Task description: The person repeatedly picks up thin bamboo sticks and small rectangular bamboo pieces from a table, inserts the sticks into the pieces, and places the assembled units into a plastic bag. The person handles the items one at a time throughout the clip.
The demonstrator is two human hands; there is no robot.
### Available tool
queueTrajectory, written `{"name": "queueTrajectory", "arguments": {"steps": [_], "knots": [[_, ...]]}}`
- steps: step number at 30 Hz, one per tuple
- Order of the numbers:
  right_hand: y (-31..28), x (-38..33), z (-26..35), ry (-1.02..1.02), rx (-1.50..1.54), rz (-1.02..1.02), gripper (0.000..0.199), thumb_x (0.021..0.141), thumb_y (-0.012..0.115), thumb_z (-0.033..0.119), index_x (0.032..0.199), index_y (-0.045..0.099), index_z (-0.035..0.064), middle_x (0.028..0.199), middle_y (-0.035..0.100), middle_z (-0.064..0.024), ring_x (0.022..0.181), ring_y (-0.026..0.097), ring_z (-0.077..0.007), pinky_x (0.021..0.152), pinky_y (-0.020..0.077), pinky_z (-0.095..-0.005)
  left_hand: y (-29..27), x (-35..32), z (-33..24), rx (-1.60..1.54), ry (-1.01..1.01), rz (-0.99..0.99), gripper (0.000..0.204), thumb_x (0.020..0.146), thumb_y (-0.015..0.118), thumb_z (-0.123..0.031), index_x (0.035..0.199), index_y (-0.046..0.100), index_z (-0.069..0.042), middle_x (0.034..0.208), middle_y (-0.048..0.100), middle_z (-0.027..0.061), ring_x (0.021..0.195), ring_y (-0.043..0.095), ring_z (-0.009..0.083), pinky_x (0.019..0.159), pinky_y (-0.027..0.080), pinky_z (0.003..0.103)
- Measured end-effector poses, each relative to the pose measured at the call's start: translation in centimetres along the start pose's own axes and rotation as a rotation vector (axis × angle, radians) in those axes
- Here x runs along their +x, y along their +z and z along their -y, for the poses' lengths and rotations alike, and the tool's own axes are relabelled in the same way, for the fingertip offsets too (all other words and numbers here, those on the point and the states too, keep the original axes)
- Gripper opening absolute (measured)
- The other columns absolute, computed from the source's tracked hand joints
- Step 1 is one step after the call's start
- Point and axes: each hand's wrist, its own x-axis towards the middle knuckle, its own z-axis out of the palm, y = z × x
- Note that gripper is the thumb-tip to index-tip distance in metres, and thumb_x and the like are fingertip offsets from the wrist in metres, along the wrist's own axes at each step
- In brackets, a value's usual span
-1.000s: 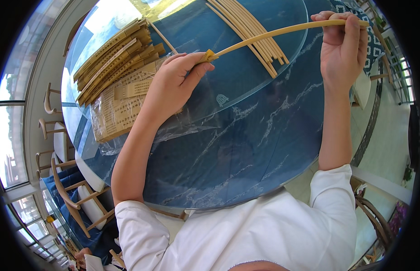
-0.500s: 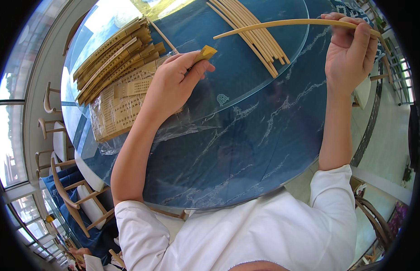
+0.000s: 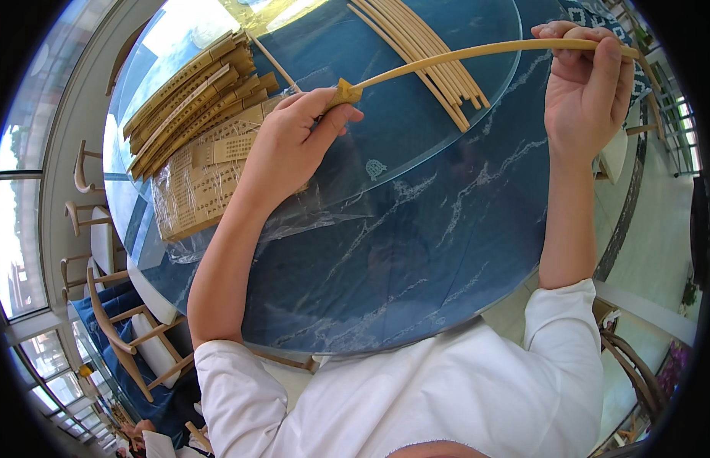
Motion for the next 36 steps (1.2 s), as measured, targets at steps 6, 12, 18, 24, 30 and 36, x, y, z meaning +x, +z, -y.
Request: {"name": "queueTrajectory", "arguments": {"steps": [6,12,18,24,30,36], "knots": [[-0.1,0.0,0.1,0.008,0.013,0.007,0.032,0.118,0.047,0.023,0.114,0.071,0.0017,0.092,0.069,-0.0138,0.1,0.073,-0.0349,0.106,0.0564,-0.0575,0.1,0.0,-0.4,-0.075,-0.061,-0.02,0.023,0.11,0.066,-0.018,0.126,0.073,-0.003,0.104,0.08,0.0016,0.095,0.069,0.0134,0.088,0.055,0.03],[-0.3,0.1,-0.2,0.048,0.022,-0.029,0.031,0.118,0.046,0.022,0.114,0.069,0.0012,0.093,0.07,-0.0147,0.101,0.073,-0.0351,0.107,0.0565,-0.054,0.1,0.0,0.4,0.002,0.053,-0.016,0.029,0.111,0.065,-0.016,0.134,0.069,0.001,0.11,0.081,0.0056,0.093,0.07,0.0123,0.086,0.058,0.029],[-0.2,0.1,-0.3,0.057,0.036,-0.02,0.032,0.119,0.045,0.021,0.112,0.068,0.0,0.089,0.066,-0.0127,0.1,0.073,-0.0335,0.108,0.0561,-0.0541,0.0,0.0,0.2,-0.019,0.054,-0.025,0.029,0.11,0.066,-0.018,0.132,0.072,0.0,0.107,0.08,0.0058,0.094,0.071,0.0146,0.087,0.058,0.03],[-0.2,0.0,-0.5,0.068,0.031,-0.047,0.032,0.119,0.045,0.023,0.112,0.068,0.0001,0.088,0.064,-0.0121,0.101,0.072,-0.0328,0.108,0.0561,-0.0537,0.0,0.1,-0.5,-0.1,0.02,-0.065,0.025,0.108,0.068,-0.019,0.122,0.078,-0.001,0.094,0.077,0.0077,0.088,0.071,0.0188,0.083,0.056,0.032],[0.1,0.1,0.1,0.066,0.014,-0.078,0.032,0.118,0.046,0.023,0.112,0.068,0.0,0.087,0.063,-0.012,0.099,0.072,-0.0327,0.108,0.0562,-0.0538,-1.0,0.5,-2.9,0.069,-0.123,0.019,0.031,0.112,0.065,-0.023,0.128,0.076,0.0,0.112,0.082,0.0064,0.103,0.076,0.0144,0.088,0.059,0.027],[-0.4,0.3,-0.3,0.045,0.068,-0.01,0.031,0.118,0.047,0.023,0.118,0.069,0.0011,0.091,0.069,-0.0131,0.105,0.074,-0.0328,0.108,0.0572,-0.0514,-1.4,0.6,-2.7,-0.165,-0.148,0.053,0.032,0.112,0.064,-0.022,0.13,0.074,0.003,0.115,0.081,0.0141,0.107,0.079,0.0208,0.095,0.061,0.03]]}}
